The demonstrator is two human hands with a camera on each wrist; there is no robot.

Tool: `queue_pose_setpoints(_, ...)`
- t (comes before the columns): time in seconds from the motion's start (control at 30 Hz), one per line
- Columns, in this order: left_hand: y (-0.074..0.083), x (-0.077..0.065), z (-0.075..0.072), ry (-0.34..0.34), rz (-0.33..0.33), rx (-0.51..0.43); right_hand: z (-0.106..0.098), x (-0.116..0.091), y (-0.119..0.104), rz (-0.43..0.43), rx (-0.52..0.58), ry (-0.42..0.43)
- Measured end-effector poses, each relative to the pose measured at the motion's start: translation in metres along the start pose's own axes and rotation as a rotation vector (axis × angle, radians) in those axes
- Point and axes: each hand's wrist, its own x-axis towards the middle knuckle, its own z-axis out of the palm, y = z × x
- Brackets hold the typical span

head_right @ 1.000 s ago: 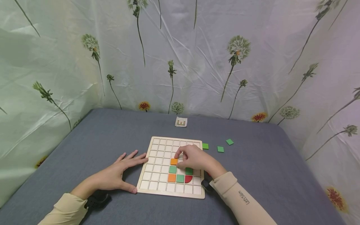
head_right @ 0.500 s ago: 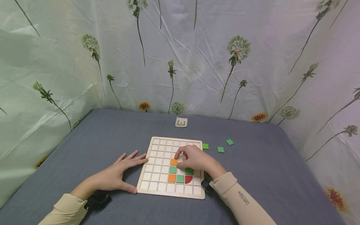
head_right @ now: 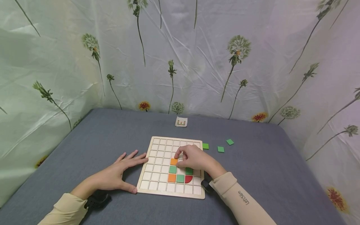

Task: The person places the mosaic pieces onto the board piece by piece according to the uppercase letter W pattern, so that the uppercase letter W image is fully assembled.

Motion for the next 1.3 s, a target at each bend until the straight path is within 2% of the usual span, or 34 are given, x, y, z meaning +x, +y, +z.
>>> queue_pose_setpoints(0.3, 0.001, 0.000, 0.001, -0.003, -0.003, -0.001, 0.000, -0.001, 0.000, -0.012, -0.012, 0.005)
queue_pose_setpoints(0.53, 0.001, 0.001, 0.000, -0.002, 0.001, -0.003, -0.004, -0.003, 0.000, 0.022, -0.020, 0.014)
queue_pose_setpoints(0.83, 0.000, 0.000, 0.000, 0.004, 0.014, -0.003, -0.031, -0.014, 0.003, 0.028, -0.050, 0.078)
queue_pose_setpoints(1.3, 0.001, 0.000, 0.000, 0.005, 0.021, -0.002, -0.076, -0.042, 0.021, 0.146, -0.018, 0.204)
